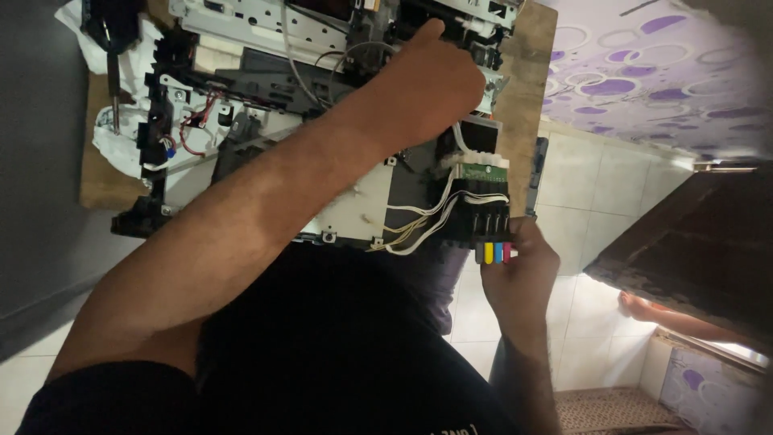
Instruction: The person uses a screwdriver to work on a disassembled printer placed on a table. They remove a component with a circuit board and colored tabs, manipulate a white plastic part attached to it, and then reinsert the assembly into the printer chassis.
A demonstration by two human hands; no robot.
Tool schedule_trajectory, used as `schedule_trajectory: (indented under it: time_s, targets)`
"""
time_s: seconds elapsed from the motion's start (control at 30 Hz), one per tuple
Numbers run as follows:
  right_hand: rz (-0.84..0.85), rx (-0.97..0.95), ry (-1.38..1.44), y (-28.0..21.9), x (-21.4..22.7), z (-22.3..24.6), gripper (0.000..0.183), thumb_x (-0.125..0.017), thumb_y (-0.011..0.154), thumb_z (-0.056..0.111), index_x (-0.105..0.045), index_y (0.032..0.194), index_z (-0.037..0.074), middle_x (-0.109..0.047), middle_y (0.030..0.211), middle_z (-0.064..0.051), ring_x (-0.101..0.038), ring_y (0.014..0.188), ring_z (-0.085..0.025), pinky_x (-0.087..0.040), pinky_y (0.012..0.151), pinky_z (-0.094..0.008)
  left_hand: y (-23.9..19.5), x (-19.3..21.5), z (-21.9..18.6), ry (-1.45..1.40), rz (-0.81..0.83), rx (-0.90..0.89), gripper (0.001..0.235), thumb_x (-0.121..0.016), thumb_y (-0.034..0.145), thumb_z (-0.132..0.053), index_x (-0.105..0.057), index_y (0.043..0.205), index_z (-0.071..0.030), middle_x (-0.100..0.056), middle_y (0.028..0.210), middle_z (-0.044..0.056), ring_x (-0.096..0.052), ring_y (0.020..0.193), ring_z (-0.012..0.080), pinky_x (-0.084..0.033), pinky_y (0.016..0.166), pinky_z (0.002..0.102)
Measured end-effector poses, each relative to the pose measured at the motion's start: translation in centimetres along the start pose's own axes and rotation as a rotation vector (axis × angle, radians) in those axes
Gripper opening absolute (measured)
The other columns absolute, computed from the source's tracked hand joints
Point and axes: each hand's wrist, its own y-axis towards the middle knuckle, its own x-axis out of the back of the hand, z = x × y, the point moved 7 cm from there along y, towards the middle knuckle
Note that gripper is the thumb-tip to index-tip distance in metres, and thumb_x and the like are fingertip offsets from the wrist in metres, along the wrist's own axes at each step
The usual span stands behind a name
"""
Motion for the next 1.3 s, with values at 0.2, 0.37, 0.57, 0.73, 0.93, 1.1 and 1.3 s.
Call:
schedule_trajectory:
  time_s: [0.2,0.37,0.57,0.73,0.93,1.1,1.3]
  targets:
    - [0.241,-0.300,-0.062,-0.1,-1.4,-1.6,0.033,-0.060,0.083,-0.001,-0.068,0.115,0.004,-0.077,0.091,-0.011,-0.072,0.080,-0.030,-0.056,0.062,-0.040,-0.1,-0.2,-0.1,0.034,-0.018,-0.006,0.058,-0.057,0.105,0.005,-0.032,0.070,-0.034,-0.036,0.057,0.005,-0.050,0.064,0.0327,-0.021,0.130,0.066]
    - [0.166,-0.136,0.055,-0.2,-1.9,-1.4,0.029,-0.050,0.084,-0.003,-0.069,0.106,0.000,-0.076,0.087,-0.010,-0.069,0.076,-0.027,-0.051,0.060,-0.038,0.3,0.6,-0.1,0.017,-0.026,-0.010,0.056,-0.059,0.104,0.003,-0.036,0.068,-0.034,-0.039,0.056,0.005,-0.049,0.062,0.0321,-0.024,0.127,0.069]
    - [0.059,-0.029,0.174,-0.6,-1.8,-0.7,0.012,-0.055,0.095,-0.009,-0.065,0.096,-0.003,-0.061,0.069,-0.016,-0.061,0.061,-0.031,-0.051,0.066,-0.041,0.1,1.2,0.0,-0.001,-0.132,-0.021,0.055,-0.063,0.096,0.008,-0.032,0.066,-0.027,-0.032,0.055,0.004,-0.044,0.056,0.0291,-0.030,0.122,0.071]
    - [0.081,0.073,0.072,-0.8,-1.7,-0.7,0.013,-0.053,0.096,0.002,-0.065,0.094,0.002,-0.068,0.076,-0.007,-0.059,0.064,-0.020,-0.045,0.054,-0.032,0.4,0.3,0.0,0.012,-0.091,-0.010,0.055,-0.059,0.102,0.008,-0.037,0.070,-0.031,-0.036,0.059,0.005,-0.048,0.062,0.0319,-0.026,0.126,0.070]
    - [0.186,-0.221,0.017,-0.2,-1.8,-1.9,0.018,-0.060,0.095,0.001,-0.072,0.107,0.003,-0.076,0.090,-0.009,-0.070,0.080,-0.024,-0.054,0.065,-0.034,0.4,0.2,-0.2,0.010,-0.147,-0.018,0.056,-0.058,0.105,0.003,-0.033,0.069,-0.031,-0.033,0.058,0.005,-0.046,0.060,0.0321,-0.026,0.126,0.070]
    - [0.196,-0.009,0.170,0.0,-1.5,0.4,0.030,-0.053,0.098,0.005,-0.064,0.125,0.010,-0.072,0.101,-0.006,-0.068,0.087,-0.020,-0.057,0.070,-0.032,1.0,-0.8,-0.2,0.031,-0.215,-0.024,0.051,-0.060,0.100,0.008,-0.040,0.071,-0.030,-0.036,0.057,0.005,-0.046,0.057,0.0316,-0.036,0.119,0.072]
    - [0.384,-0.047,0.400,-0.2,-0.8,0.3,0.080,-0.067,0.085,-0.010,-0.033,0.155,0.010,-0.065,0.129,-0.015,-0.064,0.120,-0.024,-0.056,0.101,-0.037,1.2,-0.8,-0.4,0.015,-0.227,-0.056,0.049,-0.064,0.097,0.009,-0.044,0.072,-0.028,-0.038,0.057,0.007,-0.046,0.056,0.0318,-0.034,0.120,0.074]
